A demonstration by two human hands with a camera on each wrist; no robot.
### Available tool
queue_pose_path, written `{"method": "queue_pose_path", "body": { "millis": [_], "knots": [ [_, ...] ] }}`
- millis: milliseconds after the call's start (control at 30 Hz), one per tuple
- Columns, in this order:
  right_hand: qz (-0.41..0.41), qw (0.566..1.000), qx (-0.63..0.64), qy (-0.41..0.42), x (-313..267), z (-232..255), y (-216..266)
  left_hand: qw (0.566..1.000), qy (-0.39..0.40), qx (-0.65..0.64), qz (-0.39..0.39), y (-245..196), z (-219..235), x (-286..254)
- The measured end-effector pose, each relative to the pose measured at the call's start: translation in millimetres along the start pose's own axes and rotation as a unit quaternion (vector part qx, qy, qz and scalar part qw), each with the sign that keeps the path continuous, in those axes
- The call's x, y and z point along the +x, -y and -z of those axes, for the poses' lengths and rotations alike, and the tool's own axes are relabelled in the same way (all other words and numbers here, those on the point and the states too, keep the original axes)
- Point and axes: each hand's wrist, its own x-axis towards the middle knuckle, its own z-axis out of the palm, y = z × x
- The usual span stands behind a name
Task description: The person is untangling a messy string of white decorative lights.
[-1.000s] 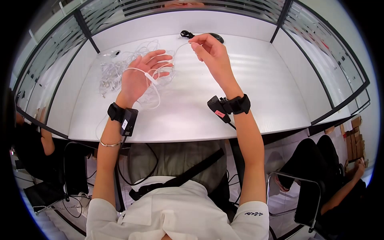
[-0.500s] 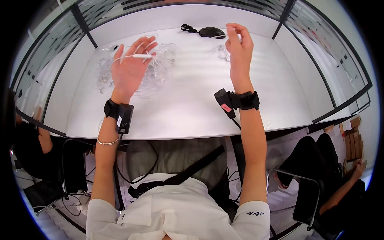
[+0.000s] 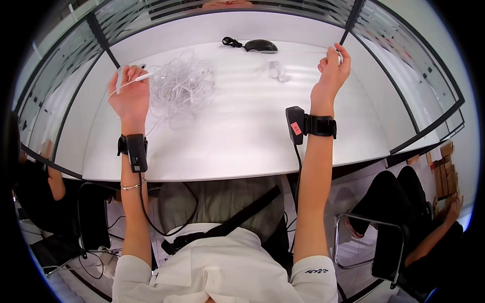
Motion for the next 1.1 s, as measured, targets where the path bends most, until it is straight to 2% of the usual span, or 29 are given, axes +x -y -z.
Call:
{"method": "queue_pose_path", "body": {
  "millis": [67, 200, 267, 333, 433, 567, 600, 667, 700, 767, 800, 833, 933, 1000, 1100],
  "knots": [
    [-0.003, 1.000, -0.009, -0.029, 2, 2, 0, 0.999, 0.026, 0.030, -0.019, -13, 13, 6],
    [0.000, 0.999, -0.034, -0.035, 4, 3, -7, 0.983, -0.010, 0.159, -0.087, -23, 13, 12],
    [0.007, 0.999, -0.040, -0.026, 5, 6, -9, 0.946, 0.020, 0.270, -0.179, -24, 16, 14],
    [0.000, 0.998, -0.044, -0.046, 9, 10, -7, 0.872, 0.039, 0.406, -0.273, -28, 18, 17],
    [0.008, 0.996, -0.034, -0.078, 19, 23, -11, 0.785, -0.036, 0.528, -0.321, -30, 12, 14],
    [0.009, 0.992, -0.037, -0.116, 31, 40, -18, 0.548, 0.002, 0.715, -0.435, -35, 9, 11],
    [0.009, 0.992, -0.041, -0.123, 32, 42, -19, 0.467, 0.016, 0.759, -0.453, -39, 5, 8],
    [-0.021, 0.992, -0.085, -0.093, 33, 44, -17, 0.404, 0.036, 0.789, -0.461, -38, -8, 2],
    [-0.033, 0.991, -0.121, -0.037, 35, 47, -20, 0.393, 0.052, 0.794, -0.460, -37, -11, 0],
    [-0.043, 0.972, -0.219, 0.076, 36, 47, -30, 0.407, 0.098, 0.784, -0.459, -33, -16, 3],
    [-0.041, 0.950, -0.281, 0.132, 36, 44, -34, 0.413, 0.119, 0.778, -0.458, -30, -18, 3],
    [-0.038, 0.920, -0.341, 0.188, 35, 41, -39, 0.461, 0.120, 0.774, -0.418, -23, -27, -1],
    [-0.038, 0.844, -0.399, 0.356, 23, 25, -50, 0.489, 0.169, 0.766, -0.381, -11, -47, -2],
    [-0.092, 0.810, -0.400, 0.418, 2, 6, -38, 0.484, 0.199, 0.766, -0.372, -2, -58, 0],
    [-0.006, 0.756, -0.451, 0.475, -15, -2, -46, 0.473, 0.232, 0.762, -0.376, 9, -72, 3]
  ]
}}
